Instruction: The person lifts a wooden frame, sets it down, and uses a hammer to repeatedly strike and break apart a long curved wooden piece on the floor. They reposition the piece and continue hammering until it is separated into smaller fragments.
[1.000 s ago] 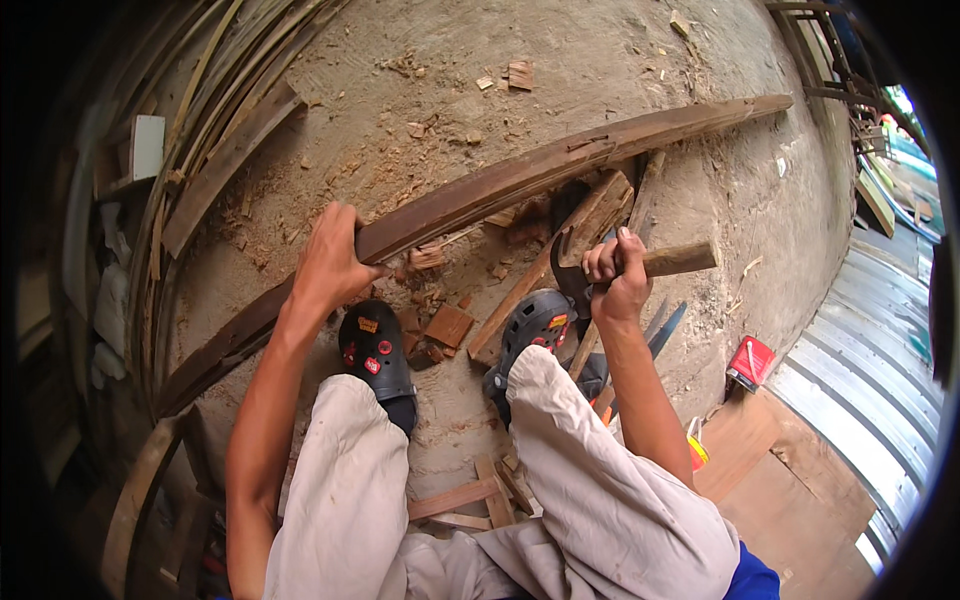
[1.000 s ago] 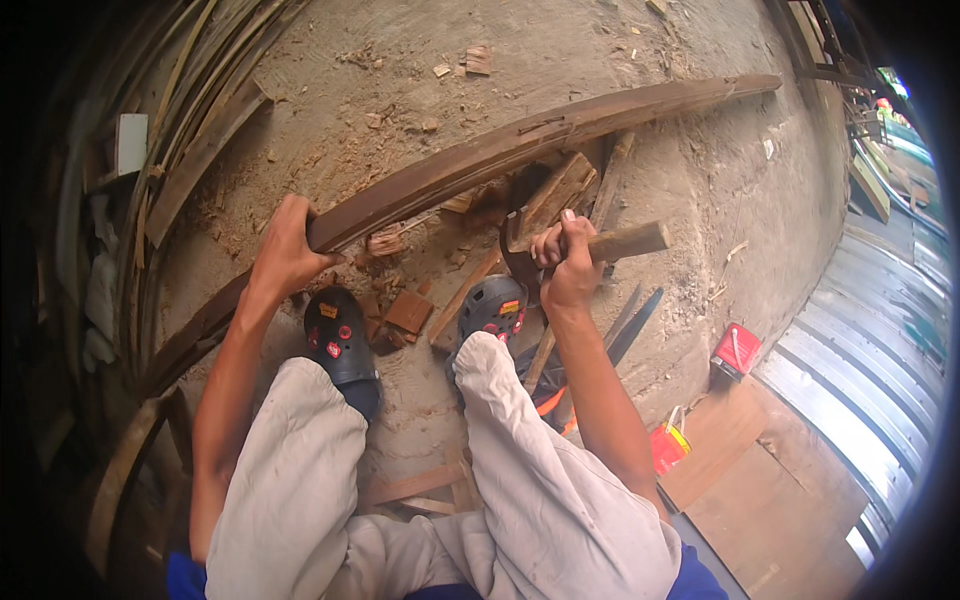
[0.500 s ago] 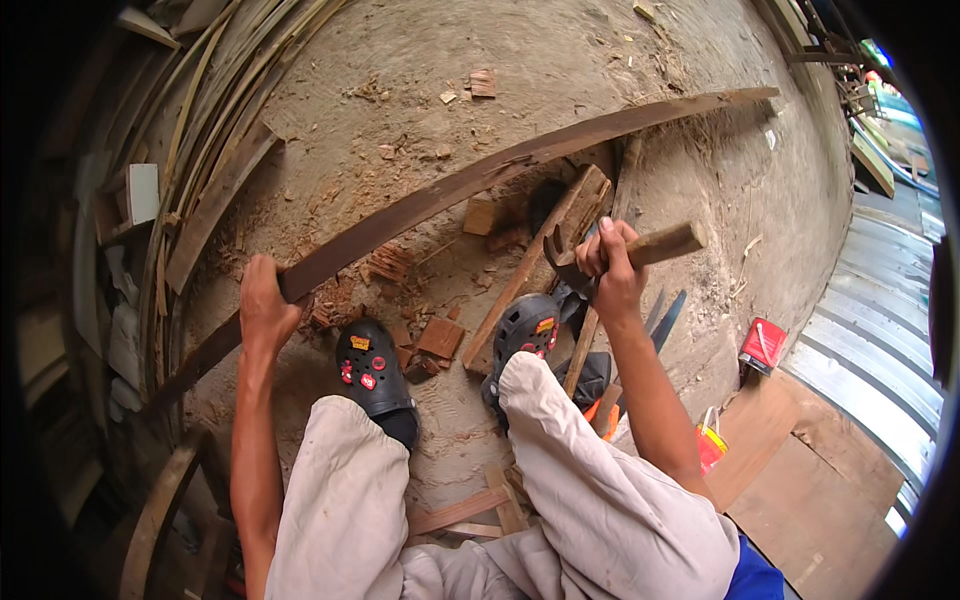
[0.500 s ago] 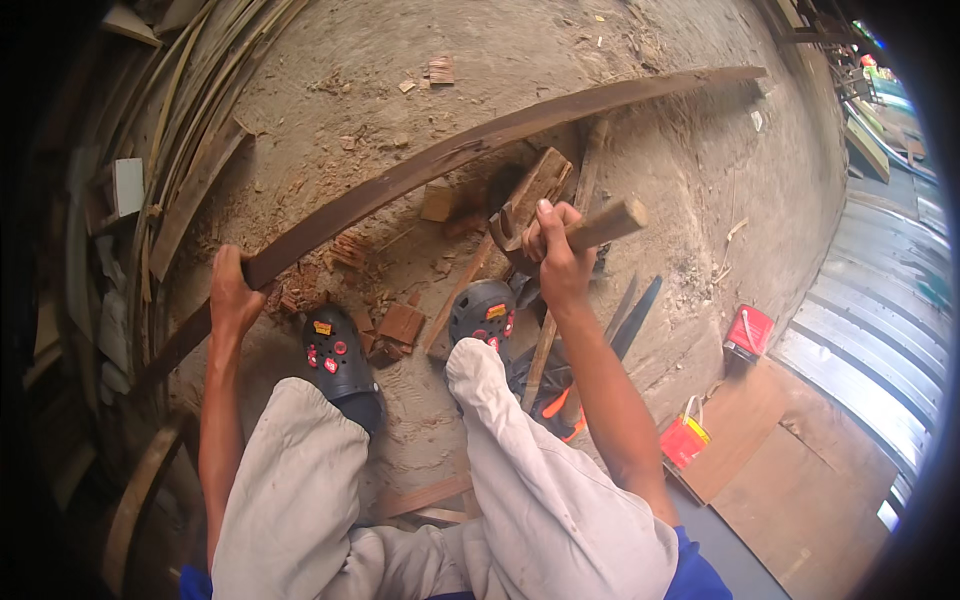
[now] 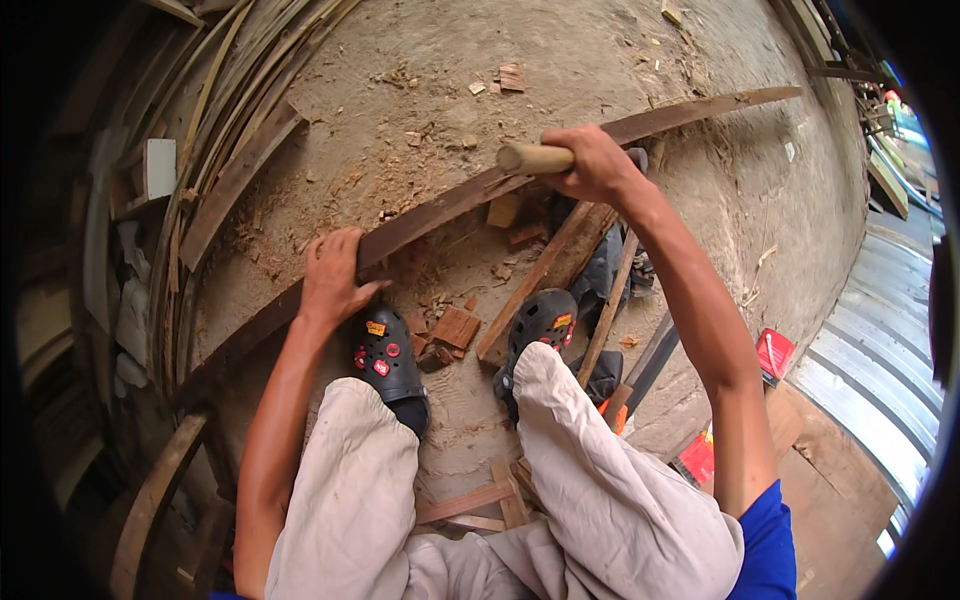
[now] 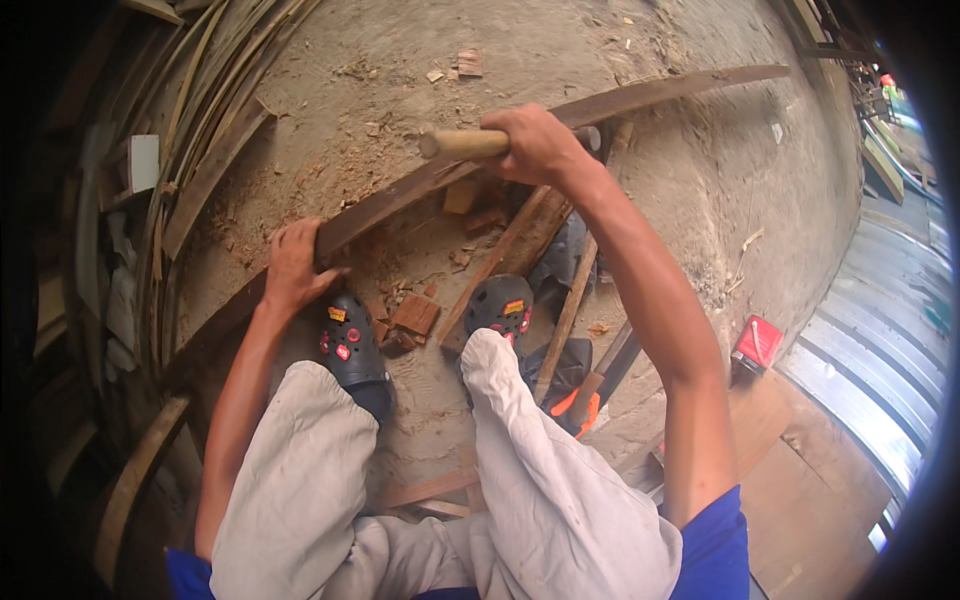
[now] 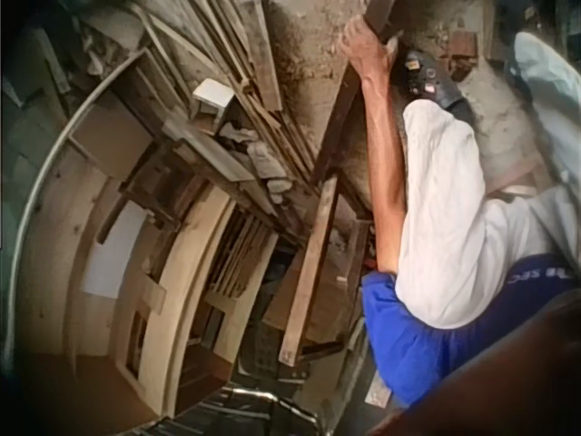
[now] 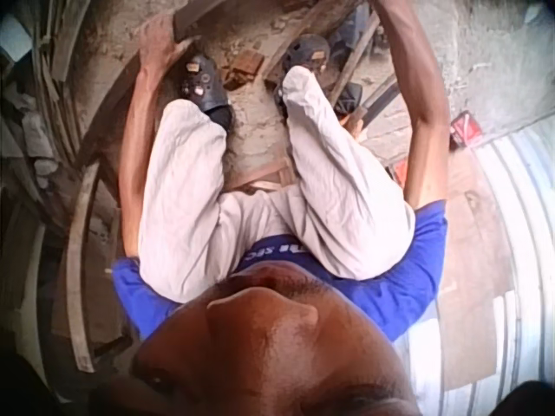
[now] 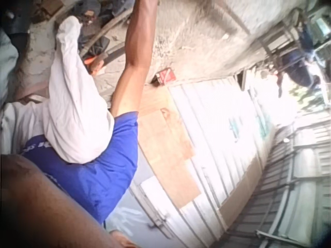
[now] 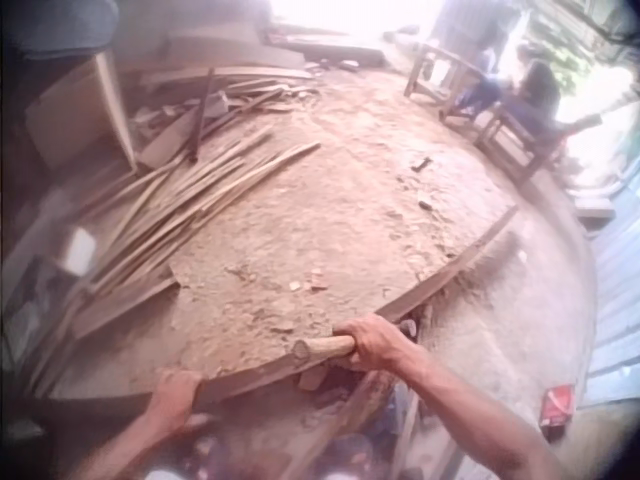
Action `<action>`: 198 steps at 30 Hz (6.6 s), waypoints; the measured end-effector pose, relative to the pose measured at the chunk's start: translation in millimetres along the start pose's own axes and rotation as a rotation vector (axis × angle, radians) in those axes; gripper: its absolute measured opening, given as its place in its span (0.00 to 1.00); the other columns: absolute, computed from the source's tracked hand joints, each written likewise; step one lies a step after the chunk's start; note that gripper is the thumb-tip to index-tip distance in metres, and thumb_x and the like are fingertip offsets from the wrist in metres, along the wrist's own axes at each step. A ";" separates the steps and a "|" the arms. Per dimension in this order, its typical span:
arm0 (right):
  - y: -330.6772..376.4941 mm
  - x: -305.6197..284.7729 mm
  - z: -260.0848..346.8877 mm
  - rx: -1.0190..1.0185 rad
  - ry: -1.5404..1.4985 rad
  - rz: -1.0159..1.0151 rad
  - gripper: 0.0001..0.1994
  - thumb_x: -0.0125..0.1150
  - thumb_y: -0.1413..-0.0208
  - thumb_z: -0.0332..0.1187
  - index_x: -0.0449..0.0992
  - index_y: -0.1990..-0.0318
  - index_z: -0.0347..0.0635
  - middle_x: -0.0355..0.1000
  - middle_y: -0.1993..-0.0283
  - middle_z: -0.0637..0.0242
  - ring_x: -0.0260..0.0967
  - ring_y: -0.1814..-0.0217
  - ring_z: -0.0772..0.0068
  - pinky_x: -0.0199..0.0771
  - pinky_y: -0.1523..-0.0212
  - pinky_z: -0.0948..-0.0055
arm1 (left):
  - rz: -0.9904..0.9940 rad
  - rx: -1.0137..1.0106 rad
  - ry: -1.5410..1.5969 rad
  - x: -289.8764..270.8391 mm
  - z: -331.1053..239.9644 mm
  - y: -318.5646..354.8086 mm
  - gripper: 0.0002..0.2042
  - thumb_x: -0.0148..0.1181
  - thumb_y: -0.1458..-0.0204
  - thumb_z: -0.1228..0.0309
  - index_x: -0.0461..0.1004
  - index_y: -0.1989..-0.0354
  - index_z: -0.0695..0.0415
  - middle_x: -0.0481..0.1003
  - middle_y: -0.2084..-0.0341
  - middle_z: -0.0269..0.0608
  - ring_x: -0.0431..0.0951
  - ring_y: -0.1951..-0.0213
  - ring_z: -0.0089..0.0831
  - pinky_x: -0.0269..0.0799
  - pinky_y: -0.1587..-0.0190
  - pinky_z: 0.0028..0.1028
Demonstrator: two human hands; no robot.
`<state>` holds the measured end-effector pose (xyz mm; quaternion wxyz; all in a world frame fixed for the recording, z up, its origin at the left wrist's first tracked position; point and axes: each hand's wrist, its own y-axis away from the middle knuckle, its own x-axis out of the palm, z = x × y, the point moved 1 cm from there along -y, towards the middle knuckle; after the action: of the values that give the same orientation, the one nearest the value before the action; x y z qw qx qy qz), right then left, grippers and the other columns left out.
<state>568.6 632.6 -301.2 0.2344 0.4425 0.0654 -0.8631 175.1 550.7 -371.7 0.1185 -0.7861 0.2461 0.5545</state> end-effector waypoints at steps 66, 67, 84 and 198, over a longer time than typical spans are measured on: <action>-10.4 45.1 18.6 -0.089 0.302 -0.220 0.12 0.71 0.58 0.36 0.71 0.72 0.45 0.72 0.77 0.57 0.75 0.72 0.50 0.74 0.72 0.58 | -0.084 -0.076 -0.031 18.8 4.4 0.6 0.28 0.73 0.60 0.66 0.71 0.48 0.58 0.76 0.54 0.45 0.75 0.47 0.42 0.66 0.44 0.39; -10.2 45.9 18.8 -0.058 0.309 -0.218 0.12 0.71 0.59 0.35 0.71 0.72 0.45 0.72 0.76 0.58 0.75 0.72 0.51 0.74 0.72 0.58 | -0.086 -0.073 -0.032 19.0 4.4 0.8 0.28 0.73 0.61 0.67 0.71 0.48 0.58 0.76 0.54 0.45 0.75 0.47 0.42 0.66 0.44 0.38; -16.4 43.1 9.1 -0.068 0.149 -0.414 0.10 0.72 0.56 0.35 0.74 0.73 0.45 0.73 0.77 0.57 0.75 0.74 0.50 0.74 0.73 0.61 | -0.103 -0.088 -0.044 22.5 4.8 1.3 0.30 0.73 0.65 0.70 0.70 0.48 0.57 0.75 0.53 0.43 0.75 0.46 0.39 0.66 0.43 0.38; 3.2 -6.8 30.5 0.279 -0.344 -0.613 0.14 0.69 0.40 0.40 0.75 0.70 0.40 0.74 0.77 0.70 0.71 0.76 0.82 0.71 0.77 0.79 | -0.055 -0.069 -0.033 19.4 6.2 2.4 0.29 0.74 0.56 0.61 0.69 0.47 0.58 0.74 0.54 0.46 0.73 0.49 0.45 0.66 0.46 0.40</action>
<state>551.2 622.4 -277.2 -0.0895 0.2787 0.0364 -0.9555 174.0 546.6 -391.7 0.1106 -0.7868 0.2030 0.5722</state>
